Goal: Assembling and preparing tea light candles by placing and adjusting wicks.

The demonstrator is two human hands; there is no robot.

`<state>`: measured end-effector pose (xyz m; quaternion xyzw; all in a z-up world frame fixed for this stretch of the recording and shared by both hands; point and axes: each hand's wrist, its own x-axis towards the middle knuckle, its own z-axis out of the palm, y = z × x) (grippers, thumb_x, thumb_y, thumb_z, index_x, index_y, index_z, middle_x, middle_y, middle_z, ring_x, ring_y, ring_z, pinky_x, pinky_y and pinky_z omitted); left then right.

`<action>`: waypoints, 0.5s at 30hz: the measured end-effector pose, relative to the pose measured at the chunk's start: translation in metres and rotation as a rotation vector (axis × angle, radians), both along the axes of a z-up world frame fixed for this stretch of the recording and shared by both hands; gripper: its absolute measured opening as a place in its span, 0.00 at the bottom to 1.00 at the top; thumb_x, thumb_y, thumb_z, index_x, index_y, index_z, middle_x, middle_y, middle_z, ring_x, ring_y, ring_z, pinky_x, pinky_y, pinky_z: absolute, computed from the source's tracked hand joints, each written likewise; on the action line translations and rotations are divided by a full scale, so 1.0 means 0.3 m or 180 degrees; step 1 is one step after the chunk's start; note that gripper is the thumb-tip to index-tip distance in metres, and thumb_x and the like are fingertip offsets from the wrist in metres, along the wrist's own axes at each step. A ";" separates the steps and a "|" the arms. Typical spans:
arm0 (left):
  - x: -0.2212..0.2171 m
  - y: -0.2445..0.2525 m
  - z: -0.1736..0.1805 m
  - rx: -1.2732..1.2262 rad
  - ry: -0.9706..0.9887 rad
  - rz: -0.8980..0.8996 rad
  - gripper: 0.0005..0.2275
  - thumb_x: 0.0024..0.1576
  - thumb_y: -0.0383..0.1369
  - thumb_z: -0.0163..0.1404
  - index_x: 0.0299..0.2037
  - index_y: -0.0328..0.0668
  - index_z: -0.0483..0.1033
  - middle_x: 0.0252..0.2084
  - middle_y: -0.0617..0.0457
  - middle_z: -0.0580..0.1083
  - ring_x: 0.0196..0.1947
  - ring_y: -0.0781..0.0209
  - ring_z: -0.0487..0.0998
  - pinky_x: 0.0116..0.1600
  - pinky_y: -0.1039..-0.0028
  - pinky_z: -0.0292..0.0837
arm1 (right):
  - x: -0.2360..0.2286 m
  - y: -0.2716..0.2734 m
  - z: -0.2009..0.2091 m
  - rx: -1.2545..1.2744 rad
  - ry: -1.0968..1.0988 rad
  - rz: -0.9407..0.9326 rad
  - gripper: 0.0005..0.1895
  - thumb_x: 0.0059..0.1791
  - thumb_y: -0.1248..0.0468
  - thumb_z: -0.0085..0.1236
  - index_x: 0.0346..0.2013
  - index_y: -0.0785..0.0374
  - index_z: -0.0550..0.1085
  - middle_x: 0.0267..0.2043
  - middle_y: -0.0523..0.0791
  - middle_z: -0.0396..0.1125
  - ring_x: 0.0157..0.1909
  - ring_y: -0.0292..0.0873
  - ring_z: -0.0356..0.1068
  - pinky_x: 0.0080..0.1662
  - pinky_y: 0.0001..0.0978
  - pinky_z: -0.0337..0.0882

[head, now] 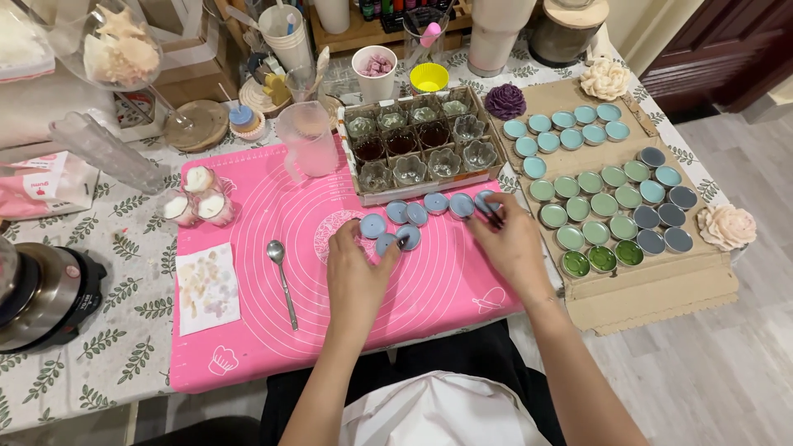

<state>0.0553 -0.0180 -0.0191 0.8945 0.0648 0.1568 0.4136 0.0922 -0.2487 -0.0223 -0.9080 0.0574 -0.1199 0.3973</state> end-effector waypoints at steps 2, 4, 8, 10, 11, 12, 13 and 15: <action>-0.015 -0.003 0.000 0.0112 -0.0072 -0.0048 0.30 0.47 0.34 0.66 0.57 0.28 0.67 0.50 0.36 0.73 0.49 0.42 0.75 0.54 0.57 0.69 | 0.003 0.034 0.031 -0.0042 -0.0052 0.0047 0.29 0.42 0.58 0.69 0.54 0.69 0.73 0.34 0.52 0.74 0.33 0.47 0.75 0.39 0.40 0.74; -0.023 -0.005 0.000 0.0233 -0.0160 -0.0073 0.34 0.43 0.34 0.68 0.57 0.27 0.65 0.50 0.34 0.72 0.51 0.39 0.74 0.56 0.56 0.67 | 0.017 0.057 0.032 -0.0074 -0.0121 0.0118 0.32 0.41 0.58 0.70 0.54 0.70 0.72 0.35 0.52 0.75 0.33 0.47 0.75 0.39 0.40 0.74; -0.026 0.005 -0.014 0.0071 0.0147 -0.0033 0.31 0.47 0.31 0.65 0.60 0.31 0.64 0.49 0.41 0.75 0.50 0.43 0.76 0.58 0.57 0.67 | 0.032 0.087 0.019 -0.0295 -0.0166 0.0021 0.26 0.41 0.58 0.69 0.50 0.67 0.76 0.38 0.51 0.74 0.34 0.49 0.75 0.41 0.41 0.73; -0.022 0.011 -0.022 -0.0024 0.0210 -0.0040 0.30 0.49 0.29 0.63 0.61 0.32 0.64 0.48 0.43 0.77 0.50 0.44 0.76 0.58 0.58 0.68 | 0.026 0.090 0.023 -0.0263 -0.0060 -0.0067 0.25 0.41 0.58 0.68 0.50 0.65 0.77 0.38 0.50 0.74 0.34 0.49 0.76 0.41 0.42 0.73; -0.020 0.013 -0.024 -0.0069 0.0215 -0.0048 0.29 0.50 0.29 0.63 0.61 0.32 0.64 0.48 0.43 0.77 0.50 0.45 0.77 0.57 0.59 0.70 | 0.023 0.085 0.017 -0.0369 -0.0201 -0.0041 0.24 0.42 0.58 0.68 0.49 0.65 0.77 0.40 0.50 0.74 0.37 0.49 0.76 0.42 0.42 0.73; -0.022 0.016 -0.026 -0.0111 0.0226 -0.0056 0.28 0.51 0.28 0.62 0.61 0.32 0.64 0.48 0.43 0.77 0.50 0.46 0.77 0.56 0.60 0.72 | 0.015 0.081 0.010 -0.0473 -0.0335 -0.0015 0.22 0.44 0.58 0.68 0.49 0.65 0.77 0.42 0.49 0.74 0.39 0.49 0.76 0.43 0.42 0.73; -0.025 0.016 -0.020 -0.0116 0.0231 -0.0064 0.28 0.51 0.28 0.62 0.61 0.32 0.64 0.48 0.43 0.77 0.50 0.46 0.77 0.56 0.60 0.72 | 0.009 0.081 0.017 -0.0479 -0.0330 -0.0022 0.22 0.44 0.58 0.68 0.49 0.65 0.77 0.42 0.49 0.74 0.39 0.49 0.76 0.43 0.42 0.73; -0.029 0.020 -0.007 -0.0189 0.0020 0.0009 0.30 0.50 0.27 0.62 0.62 0.31 0.63 0.52 0.40 0.73 0.51 0.46 0.77 0.54 0.61 0.74 | -0.002 0.083 0.029 -0.0647 -0.0500 0.0164 0.25 0.41 0.57 0.71 0.48 0.65 0.77 0.43 0.51 0.72 0.42 0.53 0.74 0.44 0.43 0.73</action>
